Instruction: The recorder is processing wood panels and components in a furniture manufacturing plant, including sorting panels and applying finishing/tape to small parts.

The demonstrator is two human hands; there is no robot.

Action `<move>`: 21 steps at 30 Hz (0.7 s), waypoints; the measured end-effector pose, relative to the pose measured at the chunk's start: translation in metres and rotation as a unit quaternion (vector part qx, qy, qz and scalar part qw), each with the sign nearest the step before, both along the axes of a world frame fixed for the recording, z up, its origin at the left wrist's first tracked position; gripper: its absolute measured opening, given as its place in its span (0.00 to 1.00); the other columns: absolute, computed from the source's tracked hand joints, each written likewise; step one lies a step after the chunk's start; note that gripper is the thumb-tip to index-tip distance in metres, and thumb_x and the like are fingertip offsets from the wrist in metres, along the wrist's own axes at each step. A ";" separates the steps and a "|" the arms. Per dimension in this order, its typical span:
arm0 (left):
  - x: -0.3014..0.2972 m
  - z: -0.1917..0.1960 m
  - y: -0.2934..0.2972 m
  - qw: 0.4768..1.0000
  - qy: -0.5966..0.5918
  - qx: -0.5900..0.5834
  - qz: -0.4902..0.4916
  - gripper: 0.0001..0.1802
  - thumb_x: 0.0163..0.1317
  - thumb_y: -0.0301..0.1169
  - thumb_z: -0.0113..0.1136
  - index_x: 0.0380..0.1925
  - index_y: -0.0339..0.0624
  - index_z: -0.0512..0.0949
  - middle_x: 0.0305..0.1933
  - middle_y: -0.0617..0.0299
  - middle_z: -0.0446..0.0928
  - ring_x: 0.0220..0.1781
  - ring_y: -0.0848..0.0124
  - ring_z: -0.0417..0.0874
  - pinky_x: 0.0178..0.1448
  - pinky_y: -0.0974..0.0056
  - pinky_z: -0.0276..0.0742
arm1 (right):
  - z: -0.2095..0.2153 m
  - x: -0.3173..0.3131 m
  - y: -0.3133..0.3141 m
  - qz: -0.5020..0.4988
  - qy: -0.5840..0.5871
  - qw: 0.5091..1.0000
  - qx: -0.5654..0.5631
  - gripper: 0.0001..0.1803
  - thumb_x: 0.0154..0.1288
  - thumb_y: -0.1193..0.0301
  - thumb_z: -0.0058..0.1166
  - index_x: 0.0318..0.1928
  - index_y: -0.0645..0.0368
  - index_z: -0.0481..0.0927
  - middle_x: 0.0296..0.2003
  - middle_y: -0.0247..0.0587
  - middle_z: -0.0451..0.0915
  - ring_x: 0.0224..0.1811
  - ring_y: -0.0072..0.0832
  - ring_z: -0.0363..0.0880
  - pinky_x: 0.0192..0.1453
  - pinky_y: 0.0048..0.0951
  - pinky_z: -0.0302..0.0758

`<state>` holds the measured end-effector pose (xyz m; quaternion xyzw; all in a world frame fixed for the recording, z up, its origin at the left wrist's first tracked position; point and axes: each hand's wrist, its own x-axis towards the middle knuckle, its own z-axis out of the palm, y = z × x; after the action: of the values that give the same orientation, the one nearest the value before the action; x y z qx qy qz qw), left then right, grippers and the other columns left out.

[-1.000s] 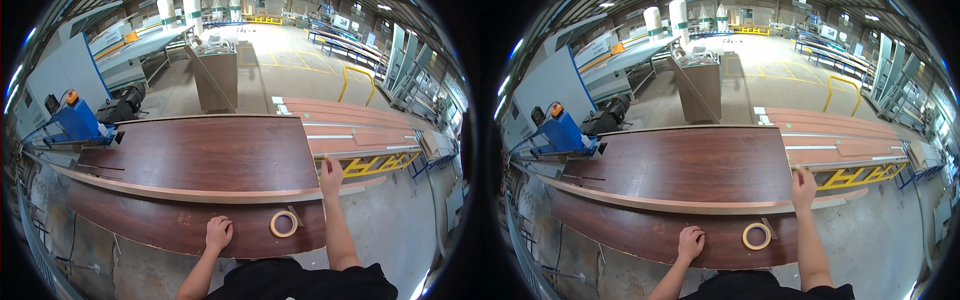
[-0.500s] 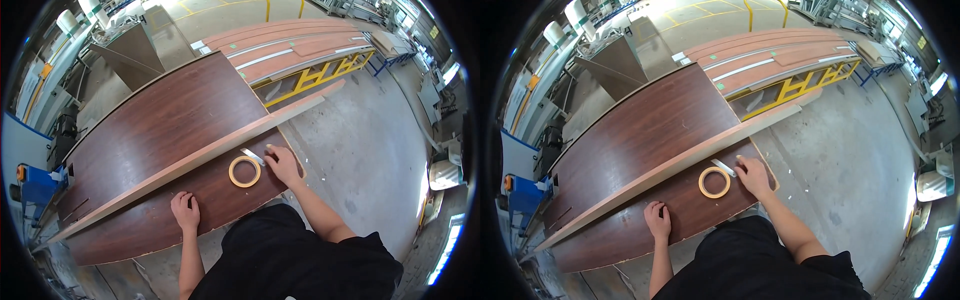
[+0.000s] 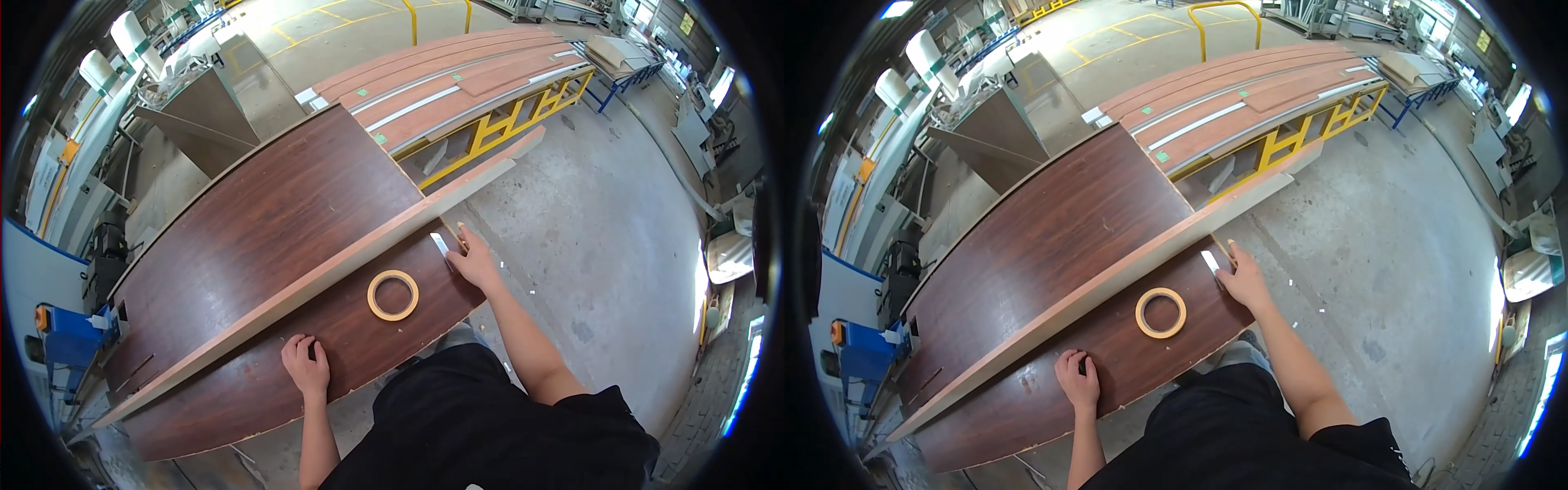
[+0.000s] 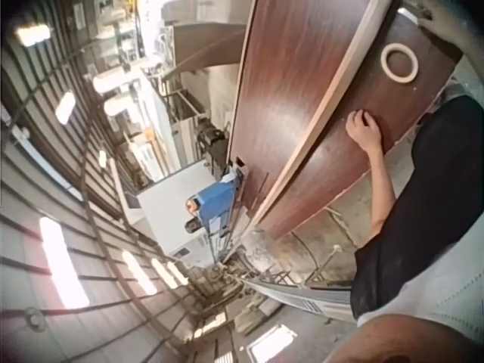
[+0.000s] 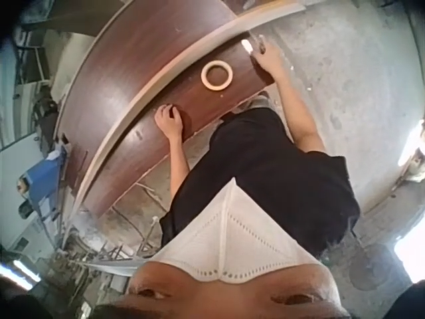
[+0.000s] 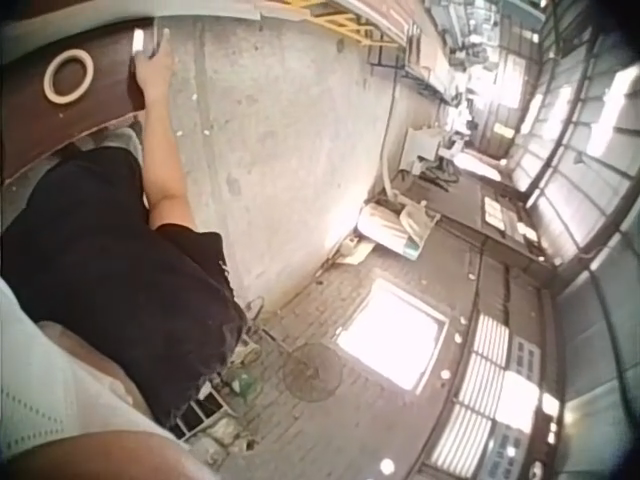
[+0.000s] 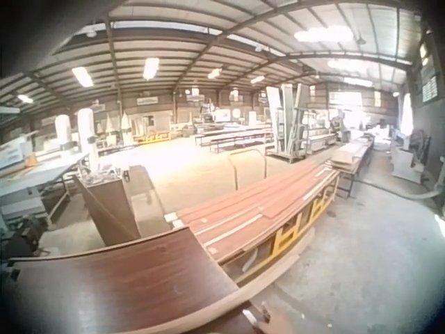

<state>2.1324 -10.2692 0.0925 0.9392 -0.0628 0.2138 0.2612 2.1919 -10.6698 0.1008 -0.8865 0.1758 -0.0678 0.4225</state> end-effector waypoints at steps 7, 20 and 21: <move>0.001 -0.007 -0.006 1.000 0.018 0.024 -0.004 0.10 0.53 0.26 0.63 0.36 0.40 0.78 0.46 0.52 0.75 0.51 0.53 0.73 0.57 0.52 0.68 | -0.008 0.015 -0.040 -0.041 0.047 0.980 0.187 0.38 0.51 0.77 0.67 0.65 0.63 0.68 0.40 0.44 0.83 0.38 0.28 0.82 0.46 0.28 0.78; 0.071 0.098 -0.316 0.864 0.301 -0.316 -0.250 0.16 0.56 0.21 0.62 0.46 0.36 0.77 0.42 0.57 0.78 0.43 0.70 0.79 0.48 0.68 0.75 | 0.068 -0.023 -0.125 0.159 0.027 0.850 0.502 0.28 0.59 0.83 0.60 0.61 0.60 0.71 0.35 0.36 0.81 0.39 0.20 0.80 0.45 0.23 0.77; 0.078 0.089 -0.337 0.878 0.227 -0.306 -0.289 0.09 0.56 0.21 0.63 0.38 0.35 0.78 0.39 0.56 0.78 0.41 0.68 0.79 0.46 0.67 0.75 | 0.067 -0.021 -0.136 0.162 0.038 0.845 0.508 0.28 0.59 0.83 0.60 0.61 0.60 0.71 0.35 0.36 0.81 0.39 0.20 0.80 0.45 0.23 0.77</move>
<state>2.2104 -10.6065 0.1811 0.7755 -0.2015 -0.0818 0.5927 2.1709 -10.8054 0.1673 -0.5661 0.0553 0.1342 0.8115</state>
